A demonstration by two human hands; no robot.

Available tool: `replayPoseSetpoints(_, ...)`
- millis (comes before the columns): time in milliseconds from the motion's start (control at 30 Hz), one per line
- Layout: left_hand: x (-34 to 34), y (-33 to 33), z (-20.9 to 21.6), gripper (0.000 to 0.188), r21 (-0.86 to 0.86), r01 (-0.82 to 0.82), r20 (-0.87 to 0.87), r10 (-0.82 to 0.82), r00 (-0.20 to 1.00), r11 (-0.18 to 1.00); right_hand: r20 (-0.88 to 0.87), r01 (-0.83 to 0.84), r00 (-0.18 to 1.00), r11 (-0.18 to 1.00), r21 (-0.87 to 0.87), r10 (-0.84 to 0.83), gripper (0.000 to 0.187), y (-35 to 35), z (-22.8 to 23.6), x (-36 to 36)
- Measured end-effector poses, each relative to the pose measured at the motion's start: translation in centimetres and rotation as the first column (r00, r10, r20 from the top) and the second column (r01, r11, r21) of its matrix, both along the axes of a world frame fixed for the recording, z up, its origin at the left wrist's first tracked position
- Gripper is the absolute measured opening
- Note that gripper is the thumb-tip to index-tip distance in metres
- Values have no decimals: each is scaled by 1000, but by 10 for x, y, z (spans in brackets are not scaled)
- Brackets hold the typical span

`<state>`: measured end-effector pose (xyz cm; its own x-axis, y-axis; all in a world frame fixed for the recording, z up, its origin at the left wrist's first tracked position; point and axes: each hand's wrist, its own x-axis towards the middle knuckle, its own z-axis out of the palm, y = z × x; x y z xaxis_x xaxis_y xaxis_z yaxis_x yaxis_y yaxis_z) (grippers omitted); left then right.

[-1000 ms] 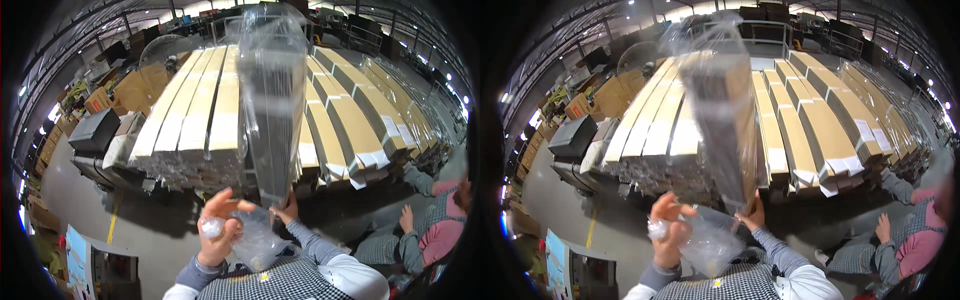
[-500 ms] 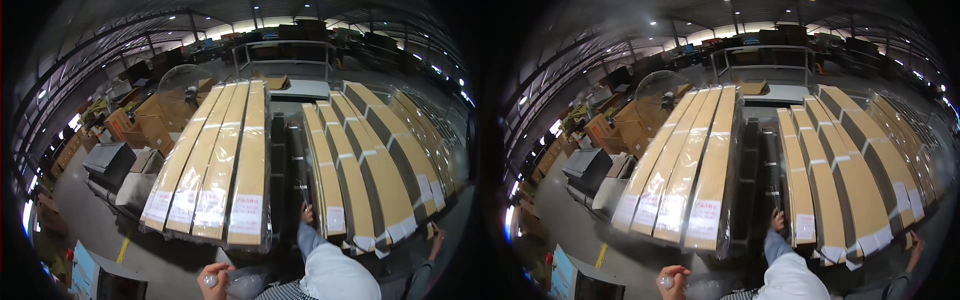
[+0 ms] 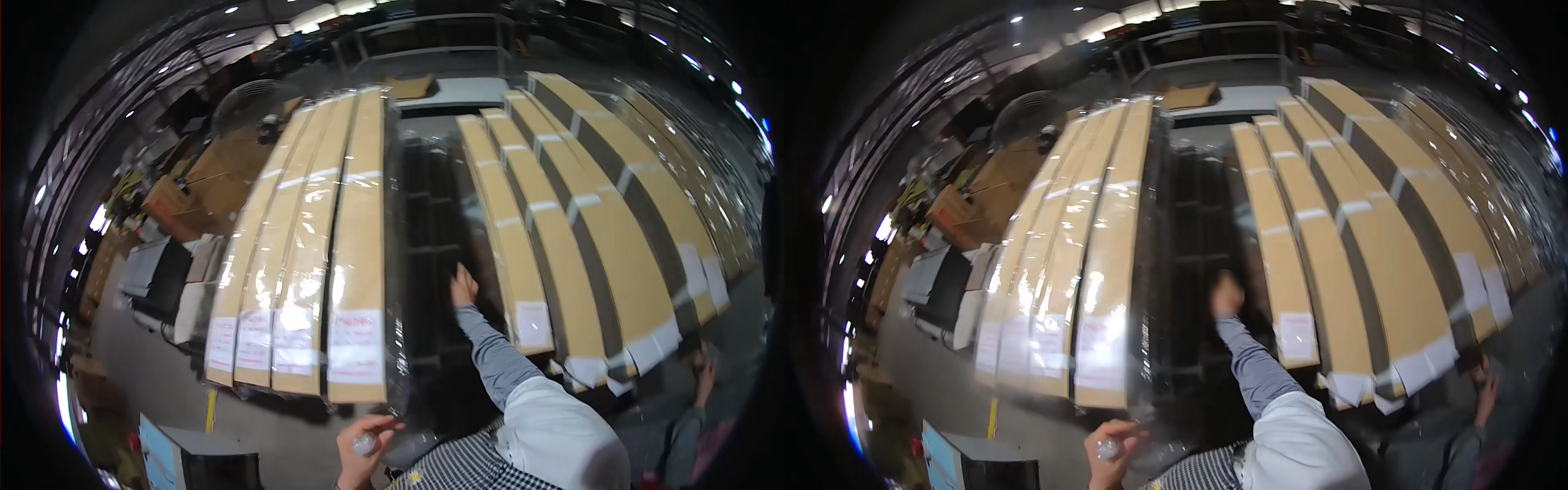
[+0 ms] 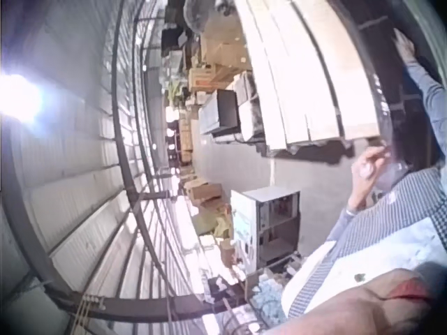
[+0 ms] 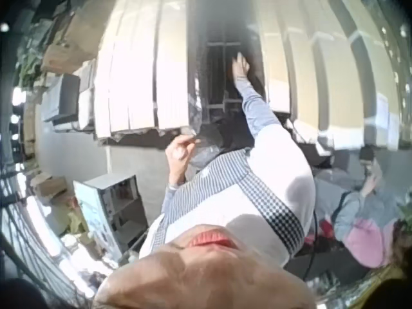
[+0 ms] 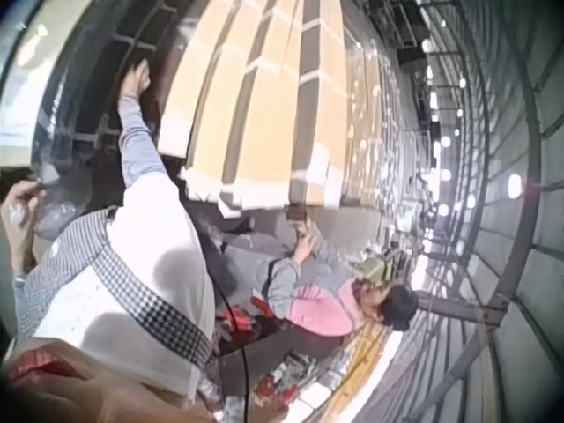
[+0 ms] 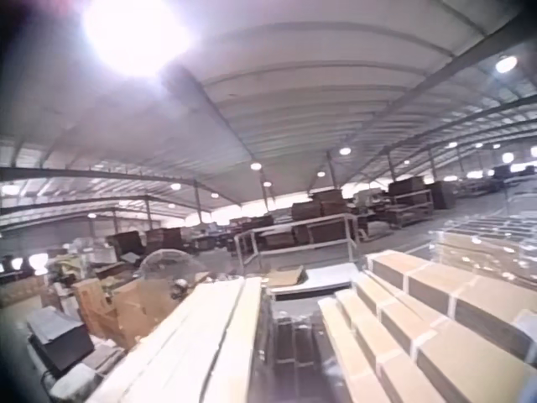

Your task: Organizing long cardboard boxes containing products by checking labels and stacking them on a pallet, followed by preparing plastic bags on a work table.

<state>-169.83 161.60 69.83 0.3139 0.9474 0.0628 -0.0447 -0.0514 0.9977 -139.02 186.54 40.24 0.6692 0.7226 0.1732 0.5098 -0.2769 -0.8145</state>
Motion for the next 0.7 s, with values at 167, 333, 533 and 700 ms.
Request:
replayPoseSetpoints(167,8,-27,13,15,167,120,-135,-98,986,979,525,-75,850,995,65,30,53,-176,212,24)
replayPoseSetpoints(333,-3,-76,11,9,184,-60,96,43,994,981,626,271,763,959,-88,-158,54,-321,243,74)
replayPoseSetpoints(533,-24,-130,22,16,92,-100,255,74,964,991,746,326,665,916,-233,-47,68,-401,205,51)
replayPoseSetpoints(700,17,-166,43,13,152,1,305,-48,951,988,763,420,641,868,-264,-79,62,-400,194,65)
